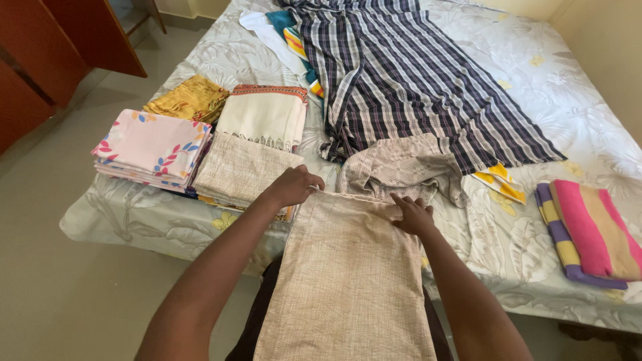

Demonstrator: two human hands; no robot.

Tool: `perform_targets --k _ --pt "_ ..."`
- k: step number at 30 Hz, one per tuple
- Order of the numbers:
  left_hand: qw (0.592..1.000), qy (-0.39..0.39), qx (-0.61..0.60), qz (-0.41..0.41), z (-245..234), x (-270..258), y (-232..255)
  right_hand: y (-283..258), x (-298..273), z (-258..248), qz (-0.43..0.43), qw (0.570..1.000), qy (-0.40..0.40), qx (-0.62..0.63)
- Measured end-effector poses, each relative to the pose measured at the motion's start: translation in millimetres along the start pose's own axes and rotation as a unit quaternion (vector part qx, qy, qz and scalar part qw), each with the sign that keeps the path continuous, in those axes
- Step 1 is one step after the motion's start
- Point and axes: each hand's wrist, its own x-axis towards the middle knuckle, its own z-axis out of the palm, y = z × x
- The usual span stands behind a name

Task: The person folds several pieces of cloth on a bed. They smooth and fold a beige cloth, then a striped cloth, placing each folded item into a growing stack on the bed.

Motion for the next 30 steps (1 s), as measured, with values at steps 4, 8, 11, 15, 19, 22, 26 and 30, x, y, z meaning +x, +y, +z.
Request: perform_targets --k 4,8,11,15,19,22,26,30 --pt "0.998 0.035 0.005 0.055 -7.2 -10.7 1.1 3.3 -2.6 -5.0 0.003 0.999 0.038 -0.018" --pt "0.998 0.057 -0.013 0.029 -9.5 -17.4 -5.3 28.3 -6.9 -5.4 0.025 0.995 0.091 0.022" --pt "0.996 0.067 -0.058 -0.013 -9.5 -19.9 -4.9 50.1 -17.9 -11.9 -0.008 0.985 0.174 0.021" --pt "0.992 0.064 -0.088 -0.066 -10.0 -24.1 -4.6 60.0 -43.9 -31.4 -0.030 0.968 0.203 0.143" --pt "0.988 0.093 -0.113 -0.048 -12.0 -38.3 -3.8 56.9 -92.9 -58.6 -0.107 0.932 0.258 0.229" --pt "0.992 0.090 -0.086 -0.030 -12.3 -62.3 2.5 48.4 -141.9 -70.8 -0.136 0.922 0.254 0.258" --pt "0.988 0.083 -0.129 -0.028 -10.4 -116.9 19.8 36.8 -208.7 -71.2 -0.131 0.918 0.236 0.292" --pt "0.989 0.050 -0.132 -0.039 -3.6 -176.3 42.6 31.2 -273.7 -54.9 -0.150 0.920 0.201 0.302"
